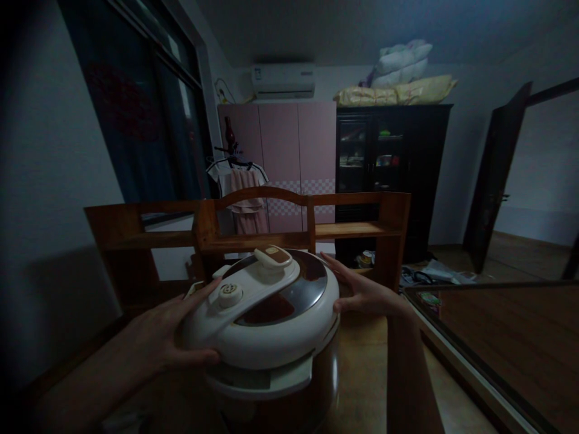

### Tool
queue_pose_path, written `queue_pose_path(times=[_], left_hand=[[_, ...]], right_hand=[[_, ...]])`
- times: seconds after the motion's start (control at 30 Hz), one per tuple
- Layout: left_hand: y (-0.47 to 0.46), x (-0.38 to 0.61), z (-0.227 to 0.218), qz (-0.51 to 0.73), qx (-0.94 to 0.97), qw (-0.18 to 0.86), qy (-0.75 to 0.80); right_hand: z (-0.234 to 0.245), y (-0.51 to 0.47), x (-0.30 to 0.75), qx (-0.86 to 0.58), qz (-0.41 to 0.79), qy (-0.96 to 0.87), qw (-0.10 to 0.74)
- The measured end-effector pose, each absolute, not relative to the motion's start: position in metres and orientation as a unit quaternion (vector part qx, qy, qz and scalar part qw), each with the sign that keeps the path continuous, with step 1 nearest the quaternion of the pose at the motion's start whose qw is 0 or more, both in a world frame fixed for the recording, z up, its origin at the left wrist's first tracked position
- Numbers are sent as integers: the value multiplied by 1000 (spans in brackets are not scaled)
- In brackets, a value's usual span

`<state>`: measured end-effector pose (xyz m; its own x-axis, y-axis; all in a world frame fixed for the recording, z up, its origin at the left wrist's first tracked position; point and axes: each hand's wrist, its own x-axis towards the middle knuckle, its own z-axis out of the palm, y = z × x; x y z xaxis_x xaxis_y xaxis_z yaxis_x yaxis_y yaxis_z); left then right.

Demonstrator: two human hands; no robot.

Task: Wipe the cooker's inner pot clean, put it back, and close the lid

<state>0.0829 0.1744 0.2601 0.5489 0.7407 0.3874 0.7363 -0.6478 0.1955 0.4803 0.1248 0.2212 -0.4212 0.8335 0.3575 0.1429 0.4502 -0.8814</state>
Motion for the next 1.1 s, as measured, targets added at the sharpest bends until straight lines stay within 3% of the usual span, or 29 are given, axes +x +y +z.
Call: queue_pose_path(times=[0.33, 0.8, 1.1], left_hand=[[204, 72, 258, 188, 897, 45, 399], [217, 69, 244, 235, 908, 15, 346], [219, 68, 236, 258, 902, 58, 341]], right_hand=[[227, 120, 468, -324, 409, -745, 415], [233, 100, 469, -397, 350, -751, 394], [238, 95, 464, -399, 343, -754, 393]])
